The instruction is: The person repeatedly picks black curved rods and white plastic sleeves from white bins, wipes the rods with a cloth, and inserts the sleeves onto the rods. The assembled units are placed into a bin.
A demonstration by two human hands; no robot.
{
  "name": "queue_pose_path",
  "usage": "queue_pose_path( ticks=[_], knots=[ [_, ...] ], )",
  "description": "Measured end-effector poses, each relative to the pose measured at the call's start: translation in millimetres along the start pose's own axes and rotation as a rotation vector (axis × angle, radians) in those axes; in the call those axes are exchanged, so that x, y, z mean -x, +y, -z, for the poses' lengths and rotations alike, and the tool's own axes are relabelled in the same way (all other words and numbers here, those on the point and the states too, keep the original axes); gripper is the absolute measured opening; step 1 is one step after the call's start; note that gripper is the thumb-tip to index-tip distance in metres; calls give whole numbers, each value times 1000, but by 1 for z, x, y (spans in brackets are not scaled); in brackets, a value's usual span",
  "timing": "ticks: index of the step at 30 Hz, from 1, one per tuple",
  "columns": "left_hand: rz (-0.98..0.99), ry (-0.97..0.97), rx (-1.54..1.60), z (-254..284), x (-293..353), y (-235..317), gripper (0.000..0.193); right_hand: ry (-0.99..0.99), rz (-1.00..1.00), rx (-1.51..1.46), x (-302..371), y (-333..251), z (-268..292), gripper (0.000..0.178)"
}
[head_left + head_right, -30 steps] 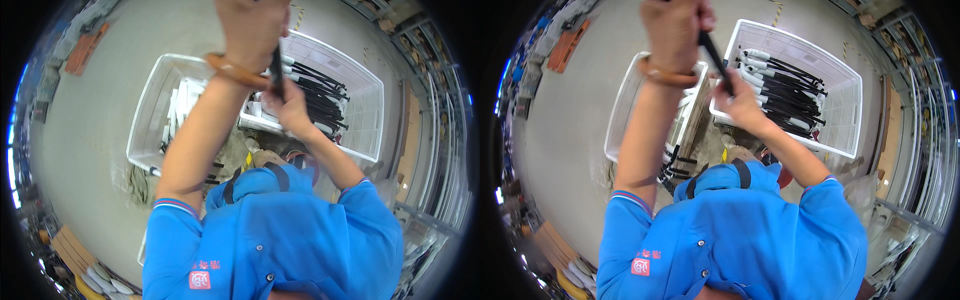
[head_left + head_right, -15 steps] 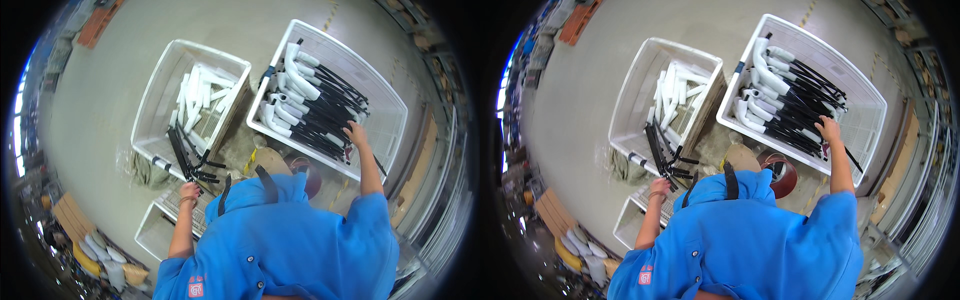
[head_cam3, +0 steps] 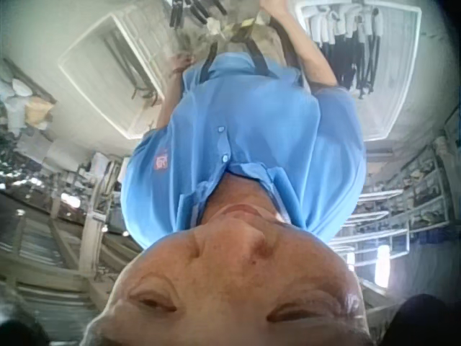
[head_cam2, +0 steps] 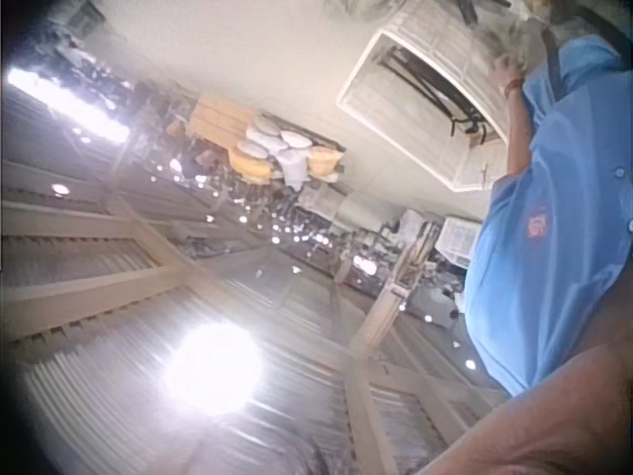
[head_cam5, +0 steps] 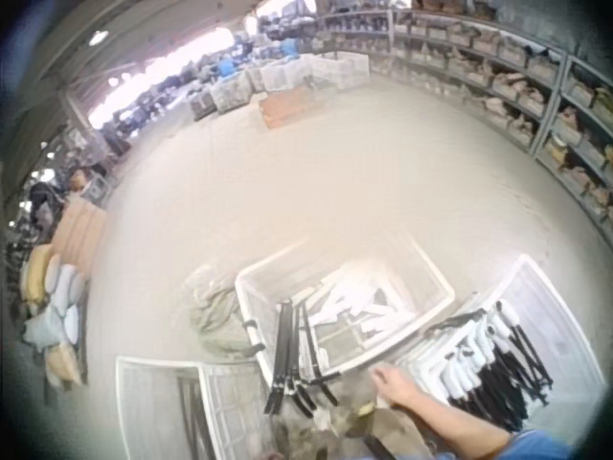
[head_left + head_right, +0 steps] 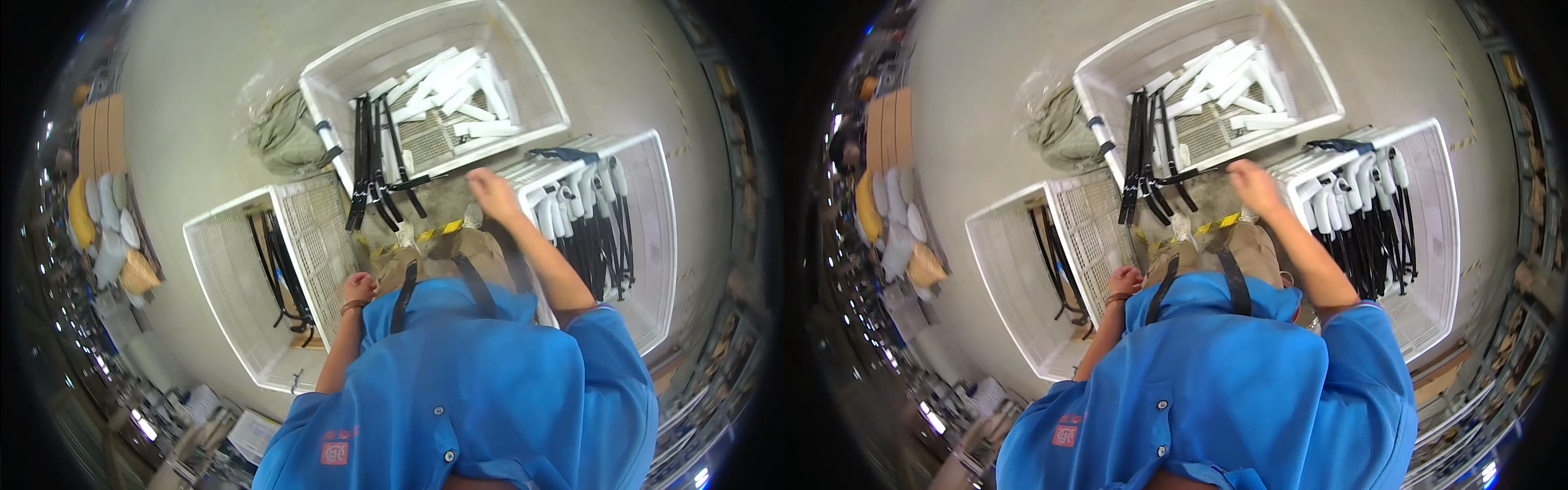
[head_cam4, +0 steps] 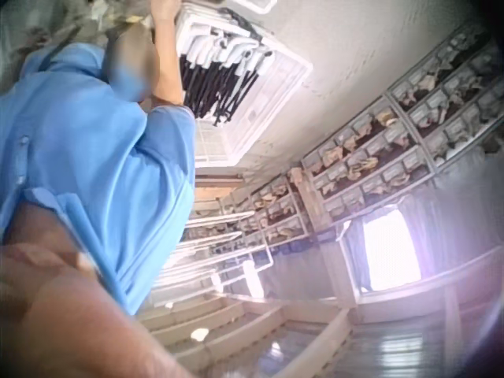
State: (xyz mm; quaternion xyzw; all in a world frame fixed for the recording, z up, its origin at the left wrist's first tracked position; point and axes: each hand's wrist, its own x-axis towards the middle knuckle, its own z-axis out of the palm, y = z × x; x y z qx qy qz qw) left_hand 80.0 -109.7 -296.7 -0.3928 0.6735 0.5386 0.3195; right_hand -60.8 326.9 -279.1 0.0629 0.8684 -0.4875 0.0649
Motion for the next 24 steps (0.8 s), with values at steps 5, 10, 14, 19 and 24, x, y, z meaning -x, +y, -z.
queue_pose_path(
  ticks=[5,10,14,19,24],
  knots=[
    [17,4,219,37,13,-38,23,-325,-601,337,-63,-9,-201,40],
    [159,162,441,110,49,-109,20,-175,-764,412,-38,10,-281,51],
    [459,275,455,137,67,-188,21,-212,-335,567,-37,-11,-281,40],
    [567,261,400,155,70,-223,22,-112,-530,354,-62,-33,-319,45],
    [316,193,474,172,28,-182,15,341,-399,61,-83,-59,-342,40]
  ],
)
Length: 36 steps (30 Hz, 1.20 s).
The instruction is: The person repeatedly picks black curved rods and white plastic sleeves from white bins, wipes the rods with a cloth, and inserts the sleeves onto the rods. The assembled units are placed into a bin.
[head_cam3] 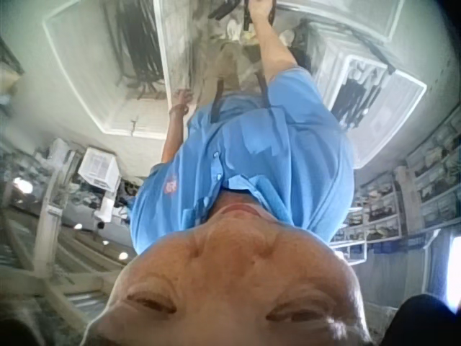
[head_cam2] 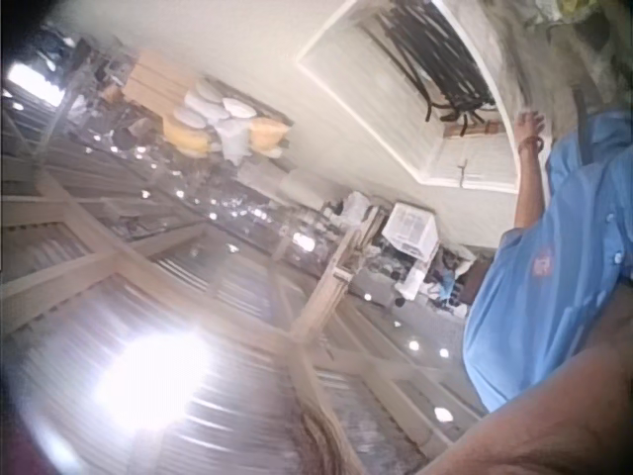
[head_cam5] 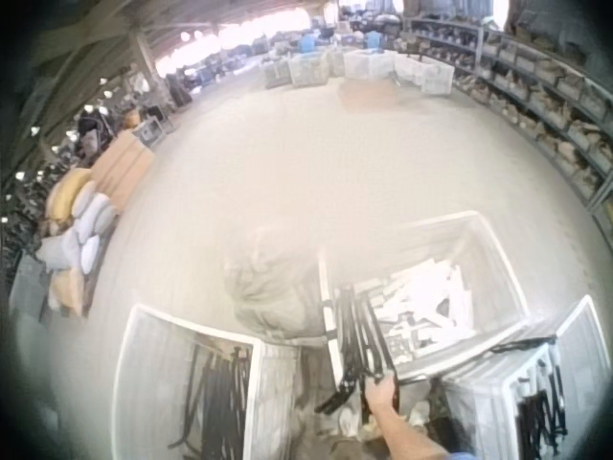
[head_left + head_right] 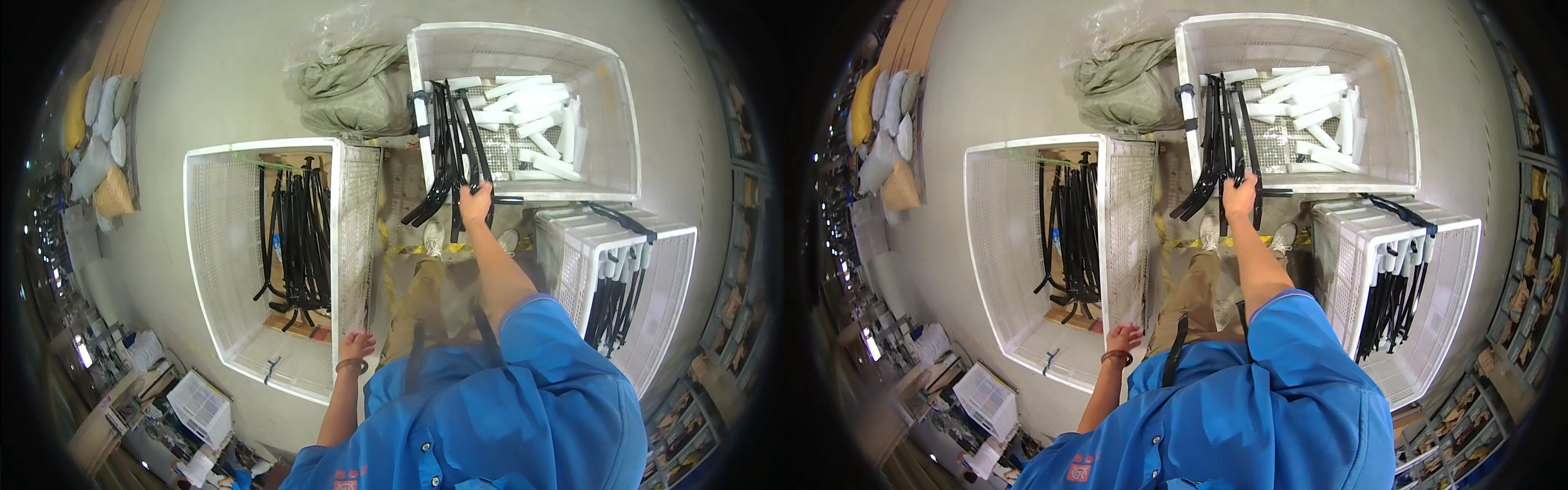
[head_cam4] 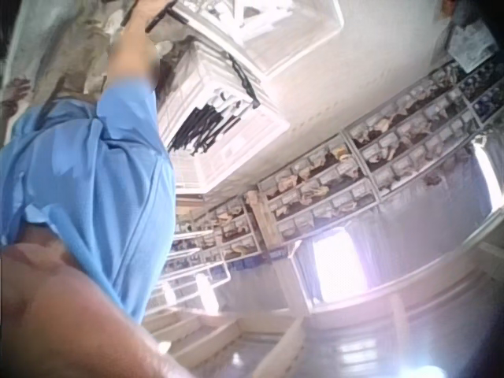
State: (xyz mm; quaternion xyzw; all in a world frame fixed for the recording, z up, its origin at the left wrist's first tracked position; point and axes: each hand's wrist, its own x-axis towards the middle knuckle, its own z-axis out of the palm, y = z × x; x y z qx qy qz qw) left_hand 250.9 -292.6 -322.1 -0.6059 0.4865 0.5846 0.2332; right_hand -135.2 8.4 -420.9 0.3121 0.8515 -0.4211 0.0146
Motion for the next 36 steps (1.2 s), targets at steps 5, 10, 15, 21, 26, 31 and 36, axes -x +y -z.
queue_pose_path(
  ticks=[5,10,15,21,26,31,36],
  knots=[
    [-206,-199,-167,-47,-8,92,19,32,290,172,-32,-63,181,37],
    [-689,-728,-516,-178,72,205,28,-119,399,143,98,-124,476,30],
    [-1580,-1385,-822,-331,272,228,63,7,448,442,263,-174,634,50],
    [-1923,-1461,-640,-388,446,136,67,406,355,589,333,-145,641,52],
    [-2299,-1457,-1062,-393,478,72,42,307,399,381,364,-79,676,43],
    [-1942,-1870,-1063,-438,439,-29,38,236,501,584,346,37,638,46],
    [-1664,-1592,-1533,-465,269,-87,25,659,453,366,339,216,525,37]
  ],
)
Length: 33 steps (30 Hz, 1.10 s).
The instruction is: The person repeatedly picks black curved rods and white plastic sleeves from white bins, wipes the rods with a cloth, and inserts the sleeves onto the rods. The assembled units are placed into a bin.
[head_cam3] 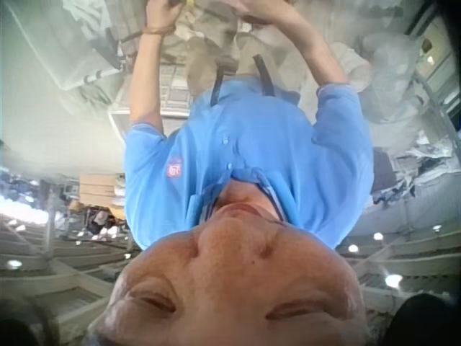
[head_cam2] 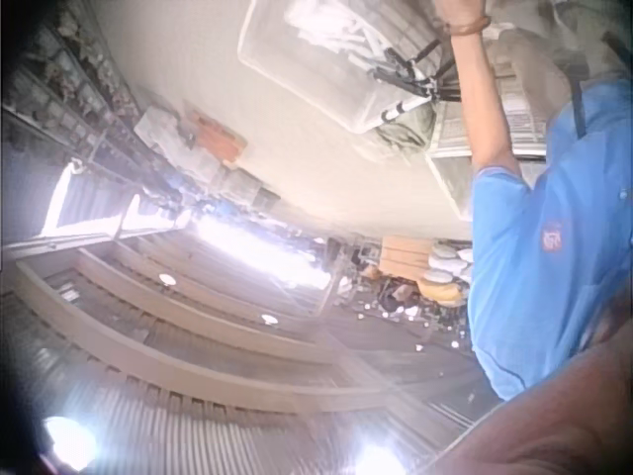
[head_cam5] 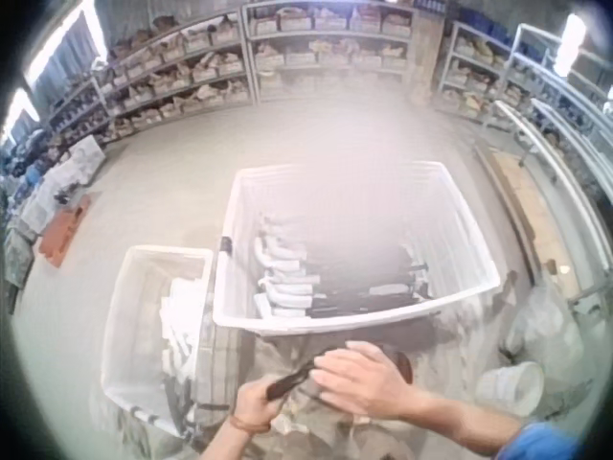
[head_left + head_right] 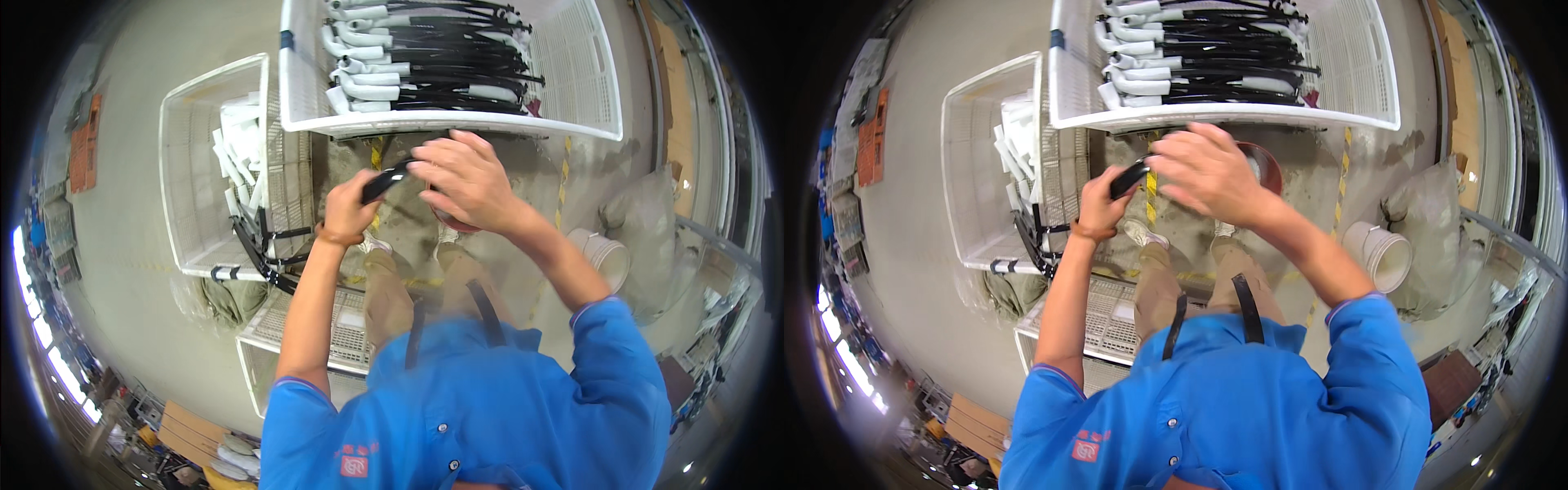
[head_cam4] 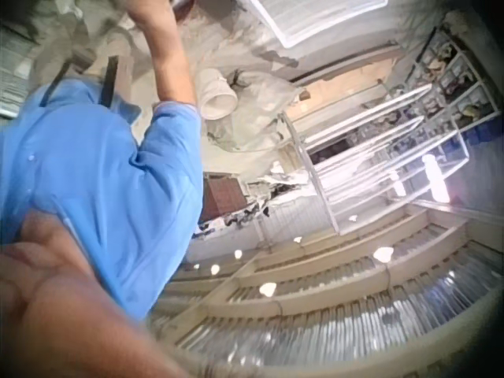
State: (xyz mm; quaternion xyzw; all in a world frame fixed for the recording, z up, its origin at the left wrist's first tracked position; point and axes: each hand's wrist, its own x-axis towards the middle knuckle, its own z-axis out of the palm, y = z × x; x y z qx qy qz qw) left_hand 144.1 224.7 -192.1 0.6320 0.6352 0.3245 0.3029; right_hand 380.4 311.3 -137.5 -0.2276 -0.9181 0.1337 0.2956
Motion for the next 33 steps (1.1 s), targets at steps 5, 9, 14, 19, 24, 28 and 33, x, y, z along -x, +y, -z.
queue_pose_path(
  ticks=[5,9,14,19,24,28,33],
  knots=[
    [377,3,-77,-51,69,-122,22,-1,-1514,-524,231,90,-174,24],
    [641,225,167,-50,139,-163,17,-45,-2033,-626,368,156,-327,21],
    [576,549,395,-49,156,-180,43,-466,-1223,446,459,206,-468,16],
    [561,616,111,-60,140,-174,59,-897,-1026,234,508,248,-556,20],
    [536,641,225,-61,144,-171,50,-1233,-993,158,464,256,-530,27],
    [658,649,1011,-61,142,-171,37,-1243,-984,67,407,240,-404,38],
    [415,390,71,-99,120,-146,31,-1119,-1003,-17,345,212,-251,43]
  ],
)
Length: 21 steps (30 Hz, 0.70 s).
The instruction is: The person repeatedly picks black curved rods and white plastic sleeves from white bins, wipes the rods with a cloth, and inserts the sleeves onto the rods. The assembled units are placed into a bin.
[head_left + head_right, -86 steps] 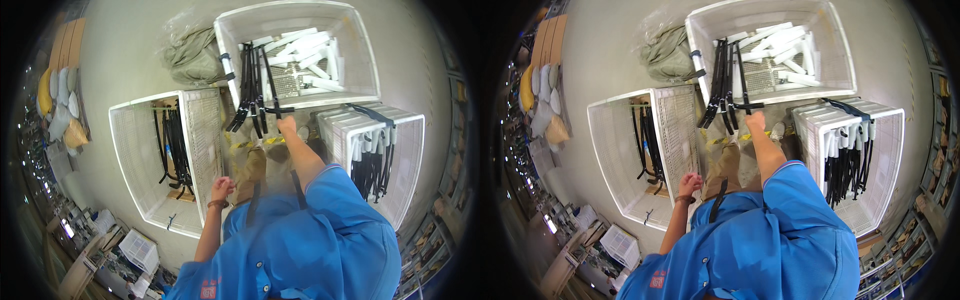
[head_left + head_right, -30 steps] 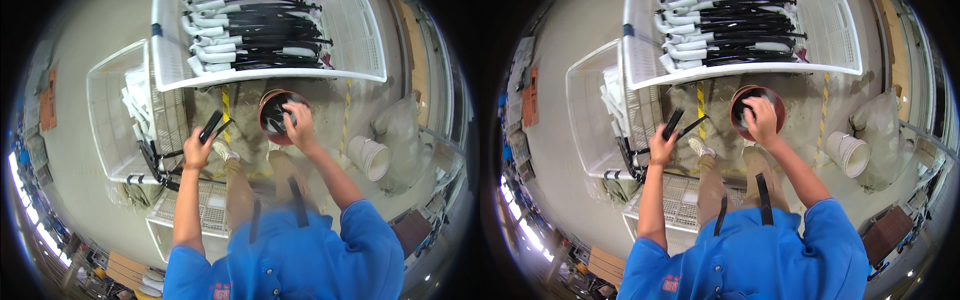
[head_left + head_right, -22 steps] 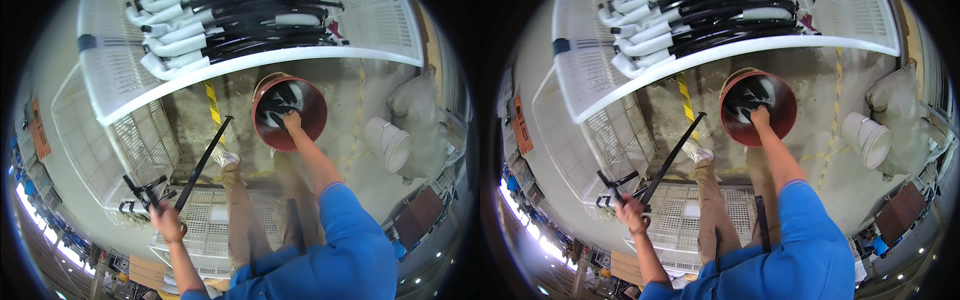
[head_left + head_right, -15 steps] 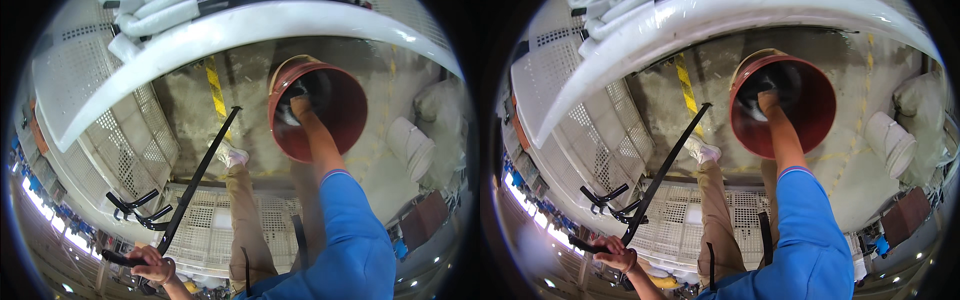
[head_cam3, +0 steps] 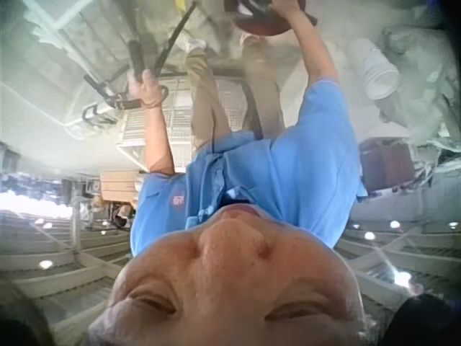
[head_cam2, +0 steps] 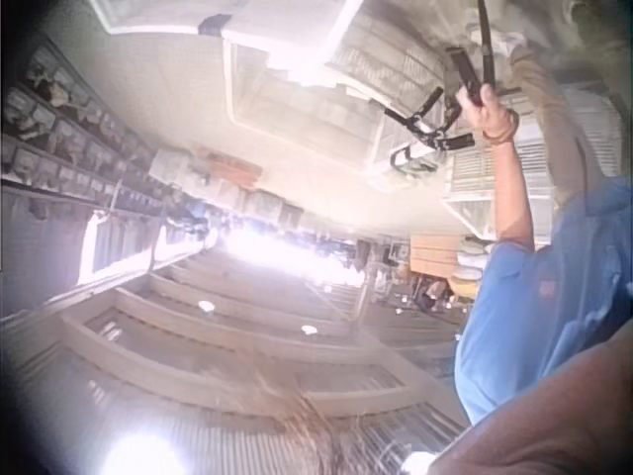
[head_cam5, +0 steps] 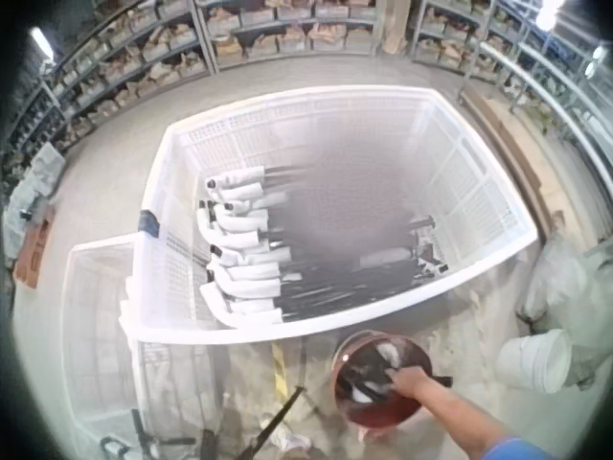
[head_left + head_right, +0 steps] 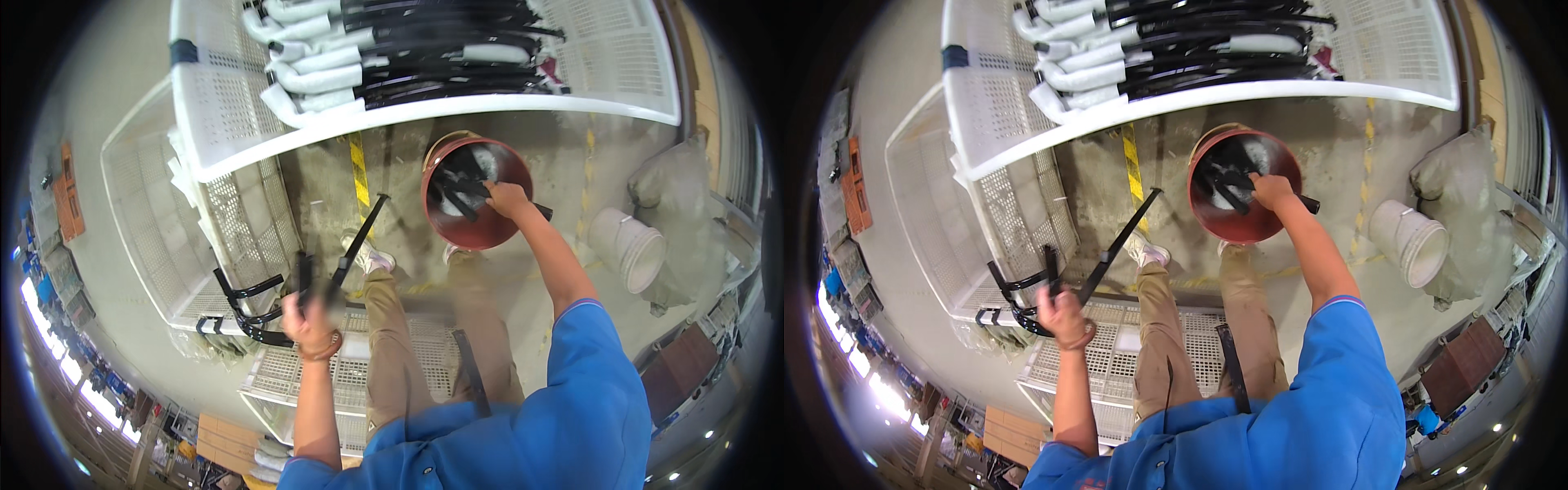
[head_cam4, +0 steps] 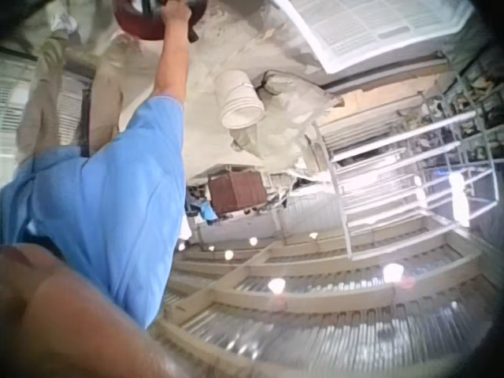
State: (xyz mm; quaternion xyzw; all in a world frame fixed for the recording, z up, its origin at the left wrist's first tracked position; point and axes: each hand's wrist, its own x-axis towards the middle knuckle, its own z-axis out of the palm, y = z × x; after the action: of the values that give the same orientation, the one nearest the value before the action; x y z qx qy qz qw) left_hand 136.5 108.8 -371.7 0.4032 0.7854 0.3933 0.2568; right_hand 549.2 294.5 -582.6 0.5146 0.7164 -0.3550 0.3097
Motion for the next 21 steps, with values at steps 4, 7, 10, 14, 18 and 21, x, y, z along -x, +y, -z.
queue_pose_path(
  ticks=[4,7,10,14,18,21],
  knots=[
    [-94,-256,-35,-41,12,45,21,208,-19,-204,96,3,56,43],
    [-12,-401,-8,-62,9,90,29,286,-9,-739,170,5,99,47],
    [-204,-441,-95,-47,5,147,32,609,243,-713,245,-7,143,52],
    [-401,-534,-29,10,6,232,23,783,473,-439,340,-25,198,56],
    [-427,-580,6,62,20,308,18,925,592,-275,408,-39,234,60],
    [-491,-576,-10,82,36,344,20,1011,649,-234,440,-47,249,61]
  ],
)
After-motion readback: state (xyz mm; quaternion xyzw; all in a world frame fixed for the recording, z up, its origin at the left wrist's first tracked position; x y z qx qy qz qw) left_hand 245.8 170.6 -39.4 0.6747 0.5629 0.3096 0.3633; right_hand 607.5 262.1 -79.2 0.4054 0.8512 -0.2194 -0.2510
